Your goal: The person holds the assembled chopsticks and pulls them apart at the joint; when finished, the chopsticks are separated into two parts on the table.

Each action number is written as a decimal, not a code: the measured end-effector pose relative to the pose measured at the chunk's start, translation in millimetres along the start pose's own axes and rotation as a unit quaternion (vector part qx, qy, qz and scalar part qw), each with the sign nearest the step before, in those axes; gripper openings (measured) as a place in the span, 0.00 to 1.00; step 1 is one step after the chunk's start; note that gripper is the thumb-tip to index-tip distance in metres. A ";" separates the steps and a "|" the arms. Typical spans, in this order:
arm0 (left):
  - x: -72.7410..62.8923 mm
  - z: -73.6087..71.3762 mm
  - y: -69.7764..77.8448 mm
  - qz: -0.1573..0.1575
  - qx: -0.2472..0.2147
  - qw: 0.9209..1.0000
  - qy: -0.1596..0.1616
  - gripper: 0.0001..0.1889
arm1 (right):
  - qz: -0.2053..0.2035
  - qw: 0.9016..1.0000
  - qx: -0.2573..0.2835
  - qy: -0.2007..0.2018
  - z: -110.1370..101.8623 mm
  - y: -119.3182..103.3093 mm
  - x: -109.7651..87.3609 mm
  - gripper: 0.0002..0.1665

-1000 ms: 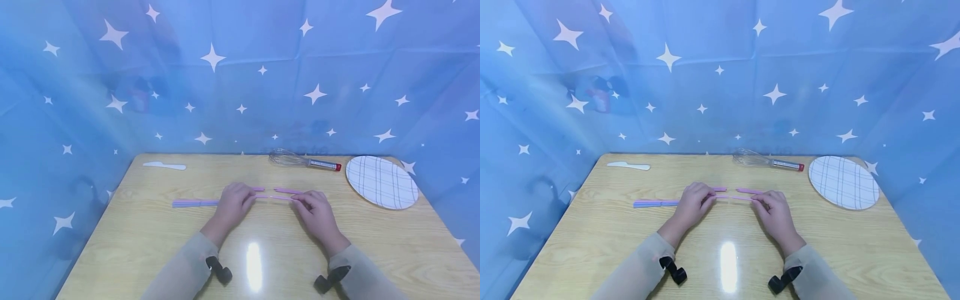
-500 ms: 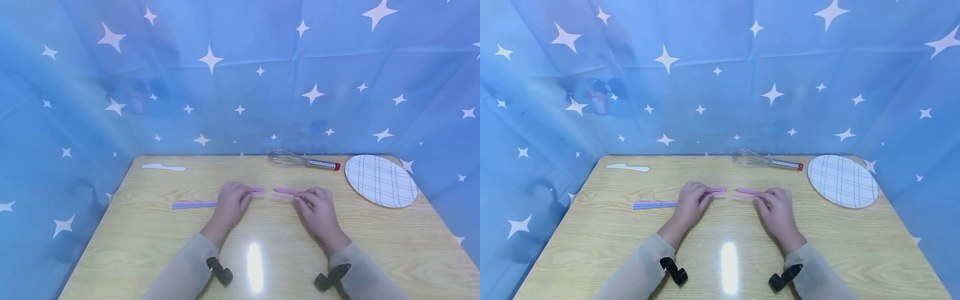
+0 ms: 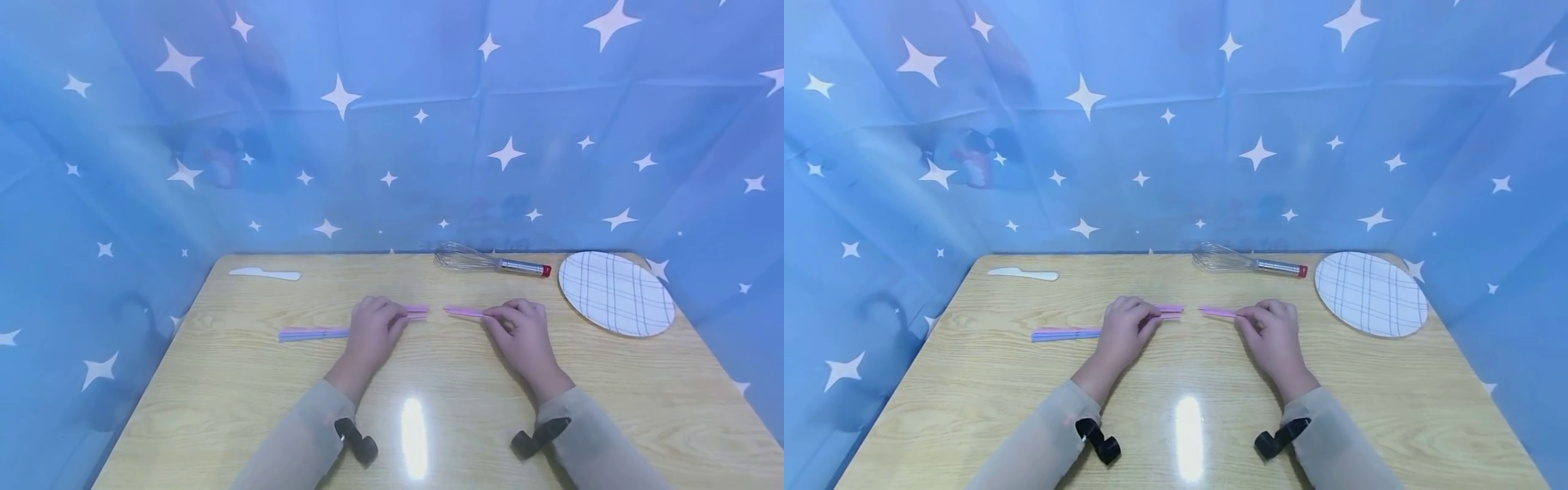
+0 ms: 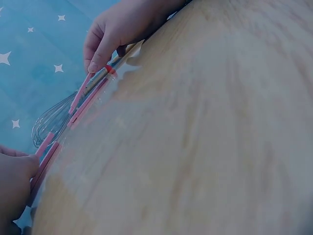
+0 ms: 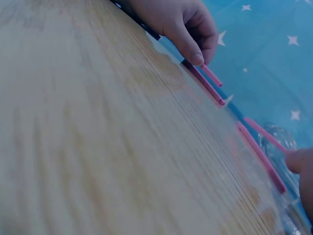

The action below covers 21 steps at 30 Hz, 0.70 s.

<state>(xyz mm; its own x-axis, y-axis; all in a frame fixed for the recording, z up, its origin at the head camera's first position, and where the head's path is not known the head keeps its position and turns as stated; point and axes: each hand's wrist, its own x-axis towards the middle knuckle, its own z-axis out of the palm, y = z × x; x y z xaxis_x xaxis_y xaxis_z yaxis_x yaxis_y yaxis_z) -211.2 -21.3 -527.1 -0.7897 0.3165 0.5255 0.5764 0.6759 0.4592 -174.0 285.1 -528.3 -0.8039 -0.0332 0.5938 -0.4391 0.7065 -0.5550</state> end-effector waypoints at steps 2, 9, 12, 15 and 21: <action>0.5 -0.5 -0.1 0.000 0.001 1.000 0.001 0.04 | 0.007 1.000 0.000 -0.006 0.5 -0.4 0.2 0.07; 6.6 0.1 -2.2 -0.021 0.031 0.999 -0.036 0.04 | 0.009 1.000 -0.022 -0.019 -0.4 -0.5 2.8 0.07; 8.2 0.9 -4.5 -0.026 0.042 0.998 -0.048 0.04 | 0.005 0.999 -0.027 -0.021 -0.2 -0.3 3.2 0.07; 8.4 1.5 -6.6 -0.028 0.048 0.997 -0.054 0.03 | 0.004 0.999 -0.030 -0.022 0.5 0.1 2.8 0.08; 8.9 2.8 -8.1 -0.024 0.043 0.998 -0.043 0.03 | 0.002 0.999 -0.033 -0.022 1.4 1.1 2.5 0.08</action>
<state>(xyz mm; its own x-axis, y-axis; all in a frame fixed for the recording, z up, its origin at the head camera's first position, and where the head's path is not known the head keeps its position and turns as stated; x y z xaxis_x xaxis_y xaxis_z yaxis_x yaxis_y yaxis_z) -223.5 -22.1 -528.1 -0.8336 0.3356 0.4386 0.5199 0.7450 0.4180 -177.1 284.8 -528.3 -0.8231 -0.0604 0.5647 -0.4094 0.7523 -0.5163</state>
